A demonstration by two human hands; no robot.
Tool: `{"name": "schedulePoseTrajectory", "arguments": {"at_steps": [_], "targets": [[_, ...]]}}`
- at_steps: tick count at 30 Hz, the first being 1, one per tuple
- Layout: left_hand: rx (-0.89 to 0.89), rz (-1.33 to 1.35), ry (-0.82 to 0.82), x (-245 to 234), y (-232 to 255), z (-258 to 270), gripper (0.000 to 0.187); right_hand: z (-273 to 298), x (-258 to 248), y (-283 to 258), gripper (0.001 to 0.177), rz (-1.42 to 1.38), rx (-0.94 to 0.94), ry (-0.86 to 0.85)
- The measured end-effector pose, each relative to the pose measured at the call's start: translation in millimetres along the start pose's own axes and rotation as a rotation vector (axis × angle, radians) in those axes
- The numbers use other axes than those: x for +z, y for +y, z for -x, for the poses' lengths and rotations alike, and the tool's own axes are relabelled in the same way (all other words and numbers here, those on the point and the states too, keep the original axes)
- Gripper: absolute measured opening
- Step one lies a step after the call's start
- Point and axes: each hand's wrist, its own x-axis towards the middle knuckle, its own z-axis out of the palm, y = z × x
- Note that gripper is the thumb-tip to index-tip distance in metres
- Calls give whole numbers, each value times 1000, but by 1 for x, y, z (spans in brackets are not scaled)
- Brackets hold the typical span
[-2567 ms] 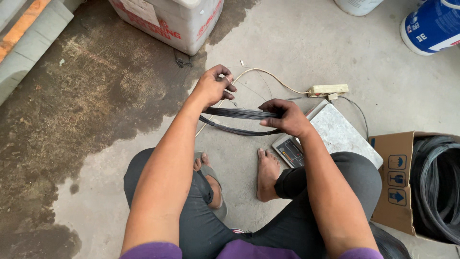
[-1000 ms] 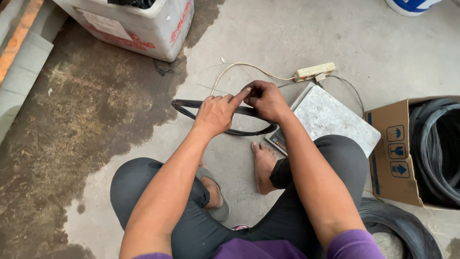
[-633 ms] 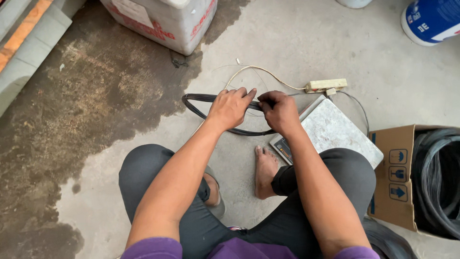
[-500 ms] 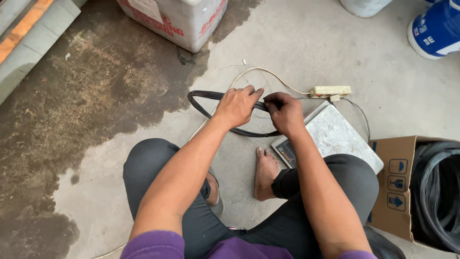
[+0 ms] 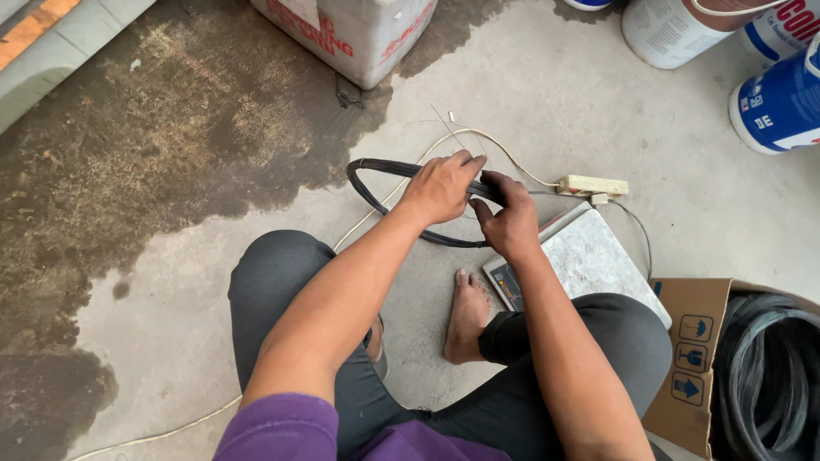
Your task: The person sits on the floor and handles a coil of black wire, placing it into a cardboard box. They then pick up a larger coil of wire and use pliers to cut a section from it.
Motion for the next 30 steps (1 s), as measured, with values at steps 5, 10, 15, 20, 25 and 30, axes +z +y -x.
{"name": "schedulePoseTrajectory", "arguments": {"at_steps": [5, 10, 15, 20, 25, 30], "targets": [[-10, -29, -42, 4, -1, 1, 42, 9, 17, 23, 31, 57, -99, 93], [-11, -62, -87, 13, -8, 1, 26, 13, 26, 33, 21, 66, -99, 121], [-25, -108, -127, -4, 5, -3, 17, 11, 27, 37, 17, 114, -66, 80], [-192, 57, -388, -20, -1, -15, 31, 10, 21, 15, 18, -104, 135, 42], [-212, 71, -519, -35, 4, -20, 32, 9, 21, 24, 25, -415, 339, -8], [-243, 61, -583, -56, 23, -17, 45, 7, 20, 34, 24, -467, 376, -64]]}}
